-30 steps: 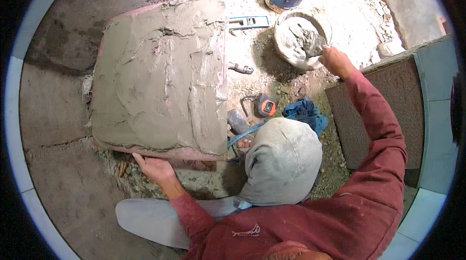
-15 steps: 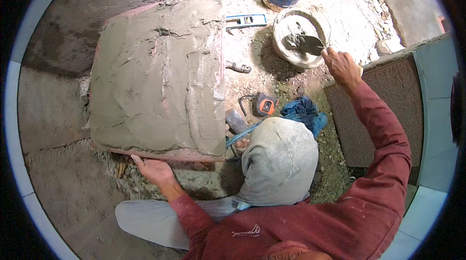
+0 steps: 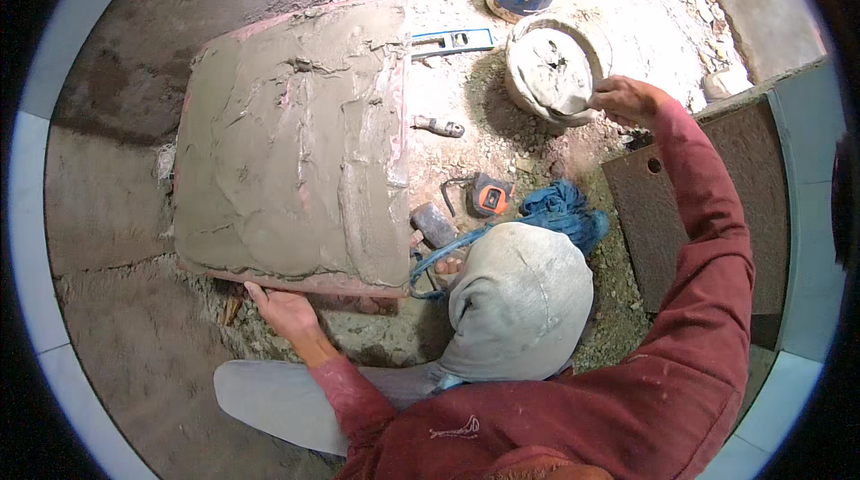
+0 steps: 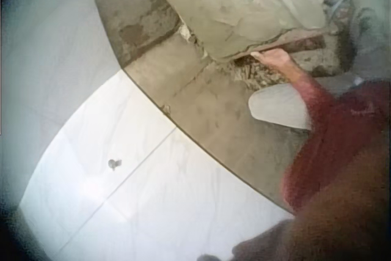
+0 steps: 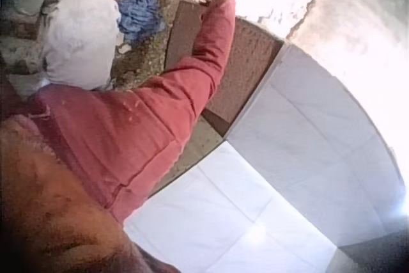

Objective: The person applies cement to the back of a tile using a trowel, spreading it evenly across the surface while holding the tile with one hand.

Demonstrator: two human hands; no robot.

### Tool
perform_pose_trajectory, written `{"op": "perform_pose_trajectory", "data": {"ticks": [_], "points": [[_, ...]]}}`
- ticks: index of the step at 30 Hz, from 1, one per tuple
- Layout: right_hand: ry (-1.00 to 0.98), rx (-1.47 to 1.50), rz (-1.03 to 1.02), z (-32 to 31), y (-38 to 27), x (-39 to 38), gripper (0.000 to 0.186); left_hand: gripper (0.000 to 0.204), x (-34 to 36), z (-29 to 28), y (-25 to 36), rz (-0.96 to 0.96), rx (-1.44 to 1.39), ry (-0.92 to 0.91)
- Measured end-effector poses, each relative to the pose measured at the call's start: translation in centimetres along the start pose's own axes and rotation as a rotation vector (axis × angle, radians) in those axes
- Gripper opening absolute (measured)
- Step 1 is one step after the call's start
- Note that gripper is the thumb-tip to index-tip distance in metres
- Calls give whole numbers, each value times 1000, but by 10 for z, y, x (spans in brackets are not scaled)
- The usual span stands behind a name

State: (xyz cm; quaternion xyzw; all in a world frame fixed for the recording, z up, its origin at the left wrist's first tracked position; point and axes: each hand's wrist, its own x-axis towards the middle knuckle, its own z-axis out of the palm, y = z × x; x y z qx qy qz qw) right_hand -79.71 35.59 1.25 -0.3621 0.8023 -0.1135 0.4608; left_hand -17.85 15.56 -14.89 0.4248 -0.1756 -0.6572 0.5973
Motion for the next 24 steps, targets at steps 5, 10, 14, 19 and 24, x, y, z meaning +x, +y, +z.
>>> {"op": "perform_pose_trajectory", "data": {"ticks": [5,10,14,19,24], "points": [[310,379,-33,2,37,-12,24,65,-3,10,-5,-13,-5,41],[553,24,-89,-11,22,-24,35,72,-18,34,-3,5,-12,102],[575,-146,-226,6,-29,-32,33,71,-15,36,-5,0,-80,35],[842,-581,-787,67,-144,30,27,62,-4,9,-5,4,-148,-6],[863,-929,-811,104,-244,120,23,58,-12,6,0,31,-103,-9]]}}
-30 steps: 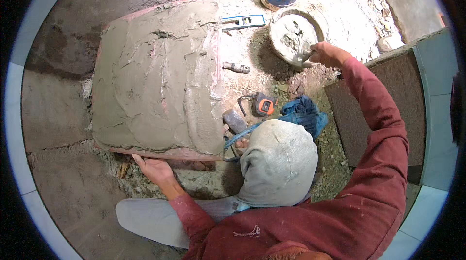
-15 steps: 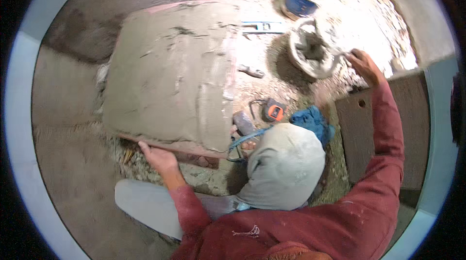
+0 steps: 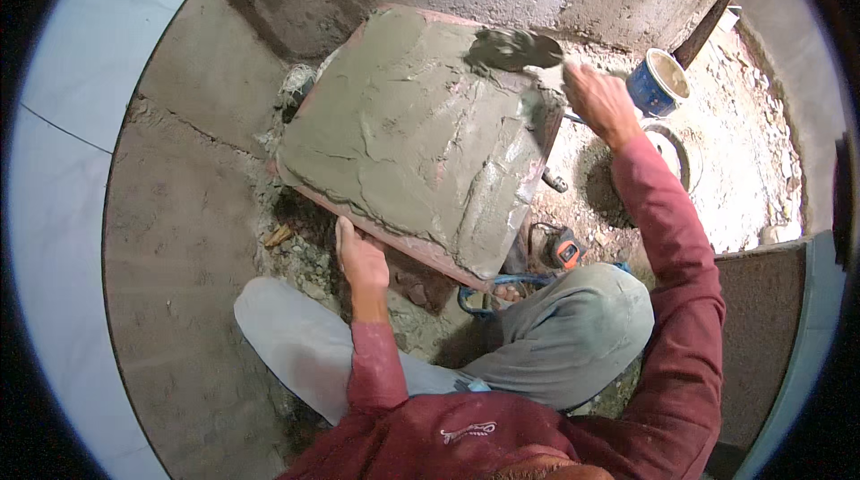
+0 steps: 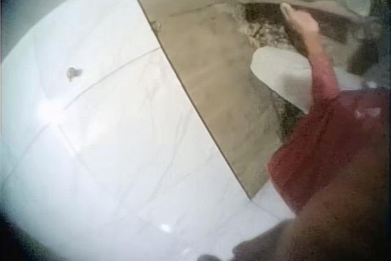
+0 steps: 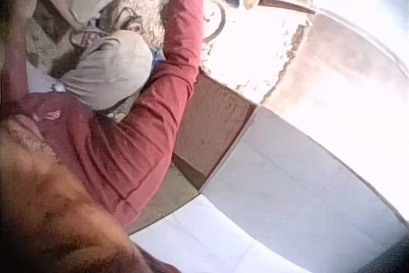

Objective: The person applies cement to the back of a tile using a trowel, spreading it evenly across the surface while holding the tile with one hand.

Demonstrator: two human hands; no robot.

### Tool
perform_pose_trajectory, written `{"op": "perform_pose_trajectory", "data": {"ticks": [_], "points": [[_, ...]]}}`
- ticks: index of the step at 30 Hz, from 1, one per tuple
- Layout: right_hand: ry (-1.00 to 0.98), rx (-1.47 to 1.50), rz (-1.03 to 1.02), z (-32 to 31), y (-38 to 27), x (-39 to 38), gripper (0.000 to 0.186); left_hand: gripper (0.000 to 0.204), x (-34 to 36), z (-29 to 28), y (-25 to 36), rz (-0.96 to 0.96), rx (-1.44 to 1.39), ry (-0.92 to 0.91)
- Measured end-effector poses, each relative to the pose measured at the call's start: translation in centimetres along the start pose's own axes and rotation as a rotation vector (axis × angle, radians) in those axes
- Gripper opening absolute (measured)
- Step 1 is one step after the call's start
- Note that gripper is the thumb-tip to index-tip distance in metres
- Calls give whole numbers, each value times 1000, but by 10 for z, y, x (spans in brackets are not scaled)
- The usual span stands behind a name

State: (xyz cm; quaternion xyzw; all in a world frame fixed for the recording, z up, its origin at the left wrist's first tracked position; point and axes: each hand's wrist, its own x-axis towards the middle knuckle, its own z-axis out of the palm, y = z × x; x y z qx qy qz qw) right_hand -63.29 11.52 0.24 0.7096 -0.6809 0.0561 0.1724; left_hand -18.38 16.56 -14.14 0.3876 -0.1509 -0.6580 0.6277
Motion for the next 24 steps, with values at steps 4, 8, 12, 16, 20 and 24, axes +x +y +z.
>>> {"op": "perform_pose_trajectory", "data": {"ticks": [4,8,12,16,20,24], "points": [[176,16,-28,-11,-18,25,20,58,-8,12,-1,-22,25,44],[44,-24,-84,-34,-25,42,18,62,-9,11,5,-25,16,85],[-6,517,35,-47,-8,55,45,62,-9,16,4,-18,24,75],[-528,956,435,-63,-3,60,44,62,-14,20,11,-42,-37,86],[-781,1101,632,-32,-28,66,42,61,-10,21,-2,-38,21,112],[-942,1146,533,-30,-85,71,38,62,-7,15,0,-2,8,110]]}}
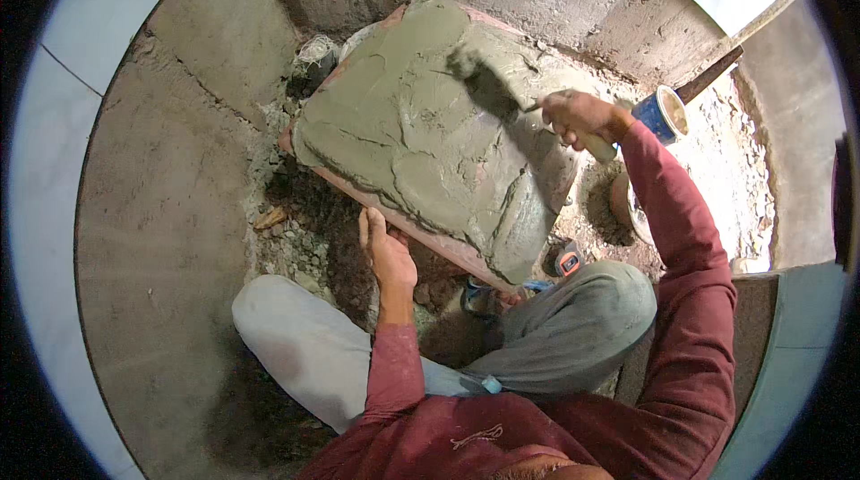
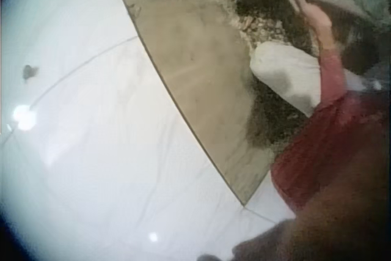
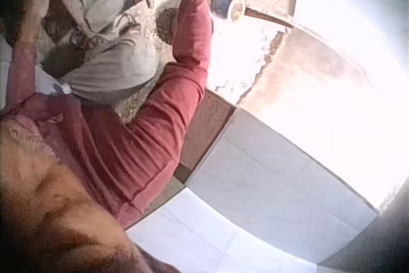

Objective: The person applies cement to the back of a tile using a trowel, spreading it evenly across the surface while holding the tile with one hand.

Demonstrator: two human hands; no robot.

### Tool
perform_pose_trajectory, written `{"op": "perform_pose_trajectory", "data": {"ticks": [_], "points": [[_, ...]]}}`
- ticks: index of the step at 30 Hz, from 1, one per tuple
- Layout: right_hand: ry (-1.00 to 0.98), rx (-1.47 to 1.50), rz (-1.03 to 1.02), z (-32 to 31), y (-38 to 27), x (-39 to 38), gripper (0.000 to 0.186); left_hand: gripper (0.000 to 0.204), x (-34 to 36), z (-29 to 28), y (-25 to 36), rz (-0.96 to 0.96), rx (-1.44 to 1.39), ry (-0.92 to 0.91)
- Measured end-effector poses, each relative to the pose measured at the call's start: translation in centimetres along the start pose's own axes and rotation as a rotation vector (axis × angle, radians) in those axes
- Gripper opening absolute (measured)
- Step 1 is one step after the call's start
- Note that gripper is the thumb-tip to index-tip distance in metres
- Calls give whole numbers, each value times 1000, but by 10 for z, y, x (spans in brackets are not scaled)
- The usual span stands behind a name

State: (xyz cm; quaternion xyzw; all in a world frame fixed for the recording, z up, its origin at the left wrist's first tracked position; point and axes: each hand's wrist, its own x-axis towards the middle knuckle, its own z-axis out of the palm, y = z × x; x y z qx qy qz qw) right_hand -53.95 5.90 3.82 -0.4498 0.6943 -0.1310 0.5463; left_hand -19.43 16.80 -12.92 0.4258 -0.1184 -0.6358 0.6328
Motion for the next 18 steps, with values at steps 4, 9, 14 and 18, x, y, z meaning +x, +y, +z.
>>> {"op": "perform_pose_trajectory", "data": {"ticks": [4,9,14,18], "points": [[459,-1190,-781,22,11,-16,28,47,-1,4,4,-16,-36,39],[654,-1568,-708,21,9,3,16,44,-3,6,-1,45,-87,-50],[751,-1447,-587,22,-22,79,19,45,3,4,-5,57,-80,29],[786,-1194,-465,-24,-11,124,27,43,4,13,-11,-5,-50,35]]}}
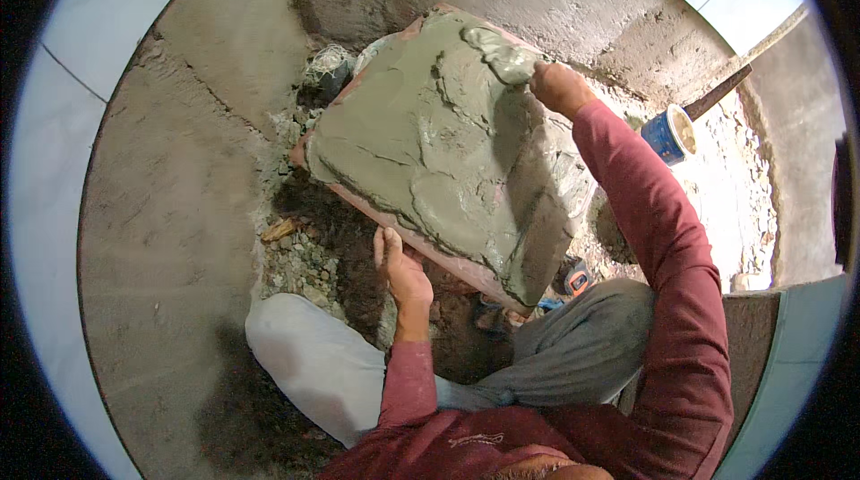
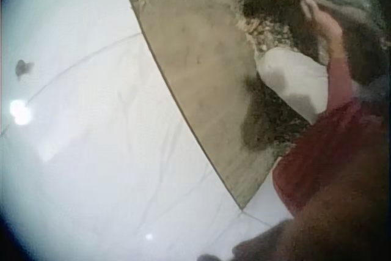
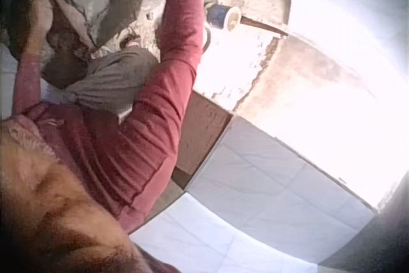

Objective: The person applies cement to the back of a tile using a trowel, spreading it evenly across the surface while holding the tile with one hand.

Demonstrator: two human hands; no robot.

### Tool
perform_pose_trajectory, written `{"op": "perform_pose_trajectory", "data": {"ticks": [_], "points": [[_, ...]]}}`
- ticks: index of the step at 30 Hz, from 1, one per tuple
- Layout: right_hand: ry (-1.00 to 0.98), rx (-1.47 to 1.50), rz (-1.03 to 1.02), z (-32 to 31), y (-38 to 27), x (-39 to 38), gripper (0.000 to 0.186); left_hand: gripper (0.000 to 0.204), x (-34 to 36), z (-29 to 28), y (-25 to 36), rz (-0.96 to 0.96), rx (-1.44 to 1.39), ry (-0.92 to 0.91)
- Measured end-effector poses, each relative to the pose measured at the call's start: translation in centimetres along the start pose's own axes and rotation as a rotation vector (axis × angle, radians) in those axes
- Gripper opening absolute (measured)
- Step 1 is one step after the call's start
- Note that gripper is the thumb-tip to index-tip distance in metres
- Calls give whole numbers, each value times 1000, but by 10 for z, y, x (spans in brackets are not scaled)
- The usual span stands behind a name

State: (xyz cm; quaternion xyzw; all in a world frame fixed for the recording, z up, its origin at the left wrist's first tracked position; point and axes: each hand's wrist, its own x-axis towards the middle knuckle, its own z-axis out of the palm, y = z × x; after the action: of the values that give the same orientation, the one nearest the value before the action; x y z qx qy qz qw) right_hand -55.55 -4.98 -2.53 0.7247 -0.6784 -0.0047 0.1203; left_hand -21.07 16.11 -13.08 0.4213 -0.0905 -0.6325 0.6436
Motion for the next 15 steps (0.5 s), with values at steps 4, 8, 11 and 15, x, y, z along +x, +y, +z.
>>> {"op": "perform_pose_trajectory", "data": {"ticks": [4,8,11,15], "points": [[-580,764,151,-65,-10,-11,30,41,2,-13,5,-2,-9,29],[-651,866,349,-106,-19,1,36,41,1,-14,7,60,-53,12],[-612,1002,393,-58,7,38,38,40,5,-12,-4,84,-47,-30],[-616,1288,490,-48,-25,61,32,40,6,-12,-4,81,-23,28]]}}
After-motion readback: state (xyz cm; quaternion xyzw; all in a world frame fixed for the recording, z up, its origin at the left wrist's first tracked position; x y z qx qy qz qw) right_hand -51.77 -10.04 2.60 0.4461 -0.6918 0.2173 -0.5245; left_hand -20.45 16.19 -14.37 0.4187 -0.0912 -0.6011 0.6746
